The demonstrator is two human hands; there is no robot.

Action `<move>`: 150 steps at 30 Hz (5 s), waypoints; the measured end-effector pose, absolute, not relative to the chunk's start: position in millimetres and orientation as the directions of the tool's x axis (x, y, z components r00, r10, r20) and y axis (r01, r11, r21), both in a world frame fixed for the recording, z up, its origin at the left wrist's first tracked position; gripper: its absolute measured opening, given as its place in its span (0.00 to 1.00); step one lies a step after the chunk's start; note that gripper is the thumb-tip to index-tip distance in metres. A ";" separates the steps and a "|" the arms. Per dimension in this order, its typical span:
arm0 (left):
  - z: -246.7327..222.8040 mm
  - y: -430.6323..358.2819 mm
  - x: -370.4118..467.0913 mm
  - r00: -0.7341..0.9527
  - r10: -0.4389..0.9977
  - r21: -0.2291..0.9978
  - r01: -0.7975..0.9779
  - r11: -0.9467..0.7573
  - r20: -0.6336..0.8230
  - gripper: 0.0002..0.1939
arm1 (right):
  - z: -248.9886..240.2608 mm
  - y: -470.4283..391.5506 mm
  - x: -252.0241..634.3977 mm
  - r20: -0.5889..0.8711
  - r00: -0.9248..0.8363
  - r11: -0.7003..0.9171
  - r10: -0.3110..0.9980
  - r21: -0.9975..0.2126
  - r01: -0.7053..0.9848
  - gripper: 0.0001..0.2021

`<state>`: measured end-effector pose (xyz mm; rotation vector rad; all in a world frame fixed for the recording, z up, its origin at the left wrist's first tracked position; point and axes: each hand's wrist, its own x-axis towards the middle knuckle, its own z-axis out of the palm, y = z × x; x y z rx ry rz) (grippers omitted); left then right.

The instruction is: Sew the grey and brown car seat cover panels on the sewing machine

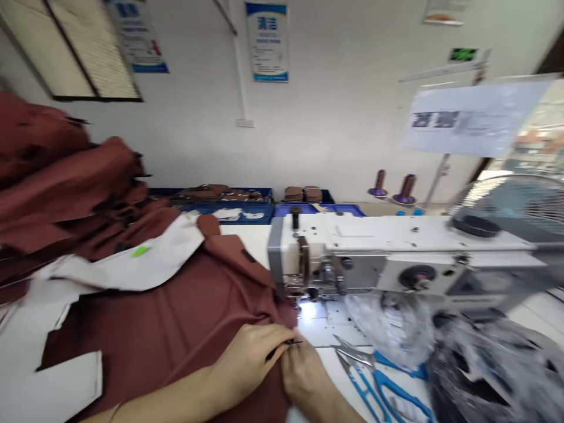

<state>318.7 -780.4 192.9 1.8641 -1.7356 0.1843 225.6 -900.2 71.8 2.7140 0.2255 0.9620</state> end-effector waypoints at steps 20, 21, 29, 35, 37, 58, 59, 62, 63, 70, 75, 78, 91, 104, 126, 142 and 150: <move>147.0 -823.8 346.3 0.249 -0.963 -0.063 -0.968 -0.244 -0.107 0.06 | 53.4 -881.9 219.7 0.674 0.722 -0.987 0.156 0.142 0.081 0.20; 146.1 -824.4 346.6 0.265 -0.959 -0.057 -0.964 -0.261 -0.103 0.06 | 52.7 -881.8 219.4 0.684 0.715 -0.989 0.144 0.121 0.083 0.20; 140.7 -827.5 348.6 0.268 -0.960 -0.032 -0.963 -0.267 -0.074 0.04 | 53.7 -880.2 218.9 0.697 0.708 -0.993 0.113 0.066 0.093 0.16; 133.3 -829.6 345.0 0.326 -0.944 -0.019 -0.945 -0.325 -0.046 0.07 | 66.2 -887.7 215.7 0.605 0.766 -0.969 0.219 0.229 0.095 0.15; 126.0 -830.0 344.0 0.355 -0.935 -0.024 -0.935 -0.355 -0.010 0.07 | 68.2 -889.7 215.2 0.596 0.769 -0.965 0.230 0.242 0.100 0.15; 117.2 -837.3 351.0 0.339 -0.941 -0.002 -0.941 -0.339 0.019 0.05 | 77.6 -902.3 214.6 0.533 0.795 -0.952 0.289 0.251 0.177 0.15; 117.4 -837.8 351.4 0.336 -0.942 -0.014 -0.942 -0.336 0.016 0.04 | 77.9 -902.8 214.7 0.528 0.799 -0.951 0.289 0.253 0.177 0.16; 116.8 -839.5 352.5 0.327 -0.945 -0.048 -0.943 -0.328 0.019 0.04 | 77.7 -904.2 216.1 0.515 0.807 -0.951 0.288 0.256 0.176 0.15; 116.5 -839.9 352.6 0.324 -0.946 -0.057 -0.944 -0.325 0.026 0.04 | 77.0 -904.6 217.0 0.514 0.808 -0.950 0.290 0.253 0.180 0.15; 134.8 -827.1 350.1 0.234 -0.972 -0.049 -0.971 -0.235 0.025 0.07 | 67.8 -908.9 228.7 0.601 0.762 -0.970 0.243 0.178 0.169 0.17; 162.7 -807.3 354.3 0.195 -0.977 0.064 -0.978 -0.200 -0.088 0.09 | 66.1 -918.0 231.7 0.607 0.761 -0.973 0.228 0.173 0.154 0.16; 174.4 -795.5 359.5 0.193 -0.977 0.059 -0.978 -0.199 -0.088 0.08 | 65.3 -921.4 231.9 0.578 0.783 -0.972 0.230 0.181 0.152 0.16; 227.2 -758.0 365.0 0.346 -0.880 0.111 -0.910 -0.399 -0.326 0.18 | 68.3 -925.2 215.9 0.592 0.707 -0.917 0.388 0.322 0.234 0.16; 165.3 -820.5 350.1 -0.080 -0.994 0.015 -0.997 0.081 0.080 0.09 | 71.4 -910.6 205.4 0.614 0.688 -0.920 0.388 0.302 0.250 0.18; 130.8 -819.2 352.2 0.049 -0.988 -0.044 -0.997 -0.056 0.145 0.09 | 78.3 -903.8 207.1 0.662 0.676 -0.946 0.323 0.253 0.204 0.16; 131.1 -825.0 354.6 0.110 -0.988 0.004 -0.994 -0.111 0.112 0.08 | 80.8 -903.6 207.3 0.650 0.691 -0.949 0.316 0.212 0.234 0.16; 132.3 -826.6 352.0 0.126 -0.983 -0.032 -0.991 -0.131 0.134 0.07 | 79.4 -905.3 206.9 0.631 0.708 -0.948 0.318 0.201 0.247 0.16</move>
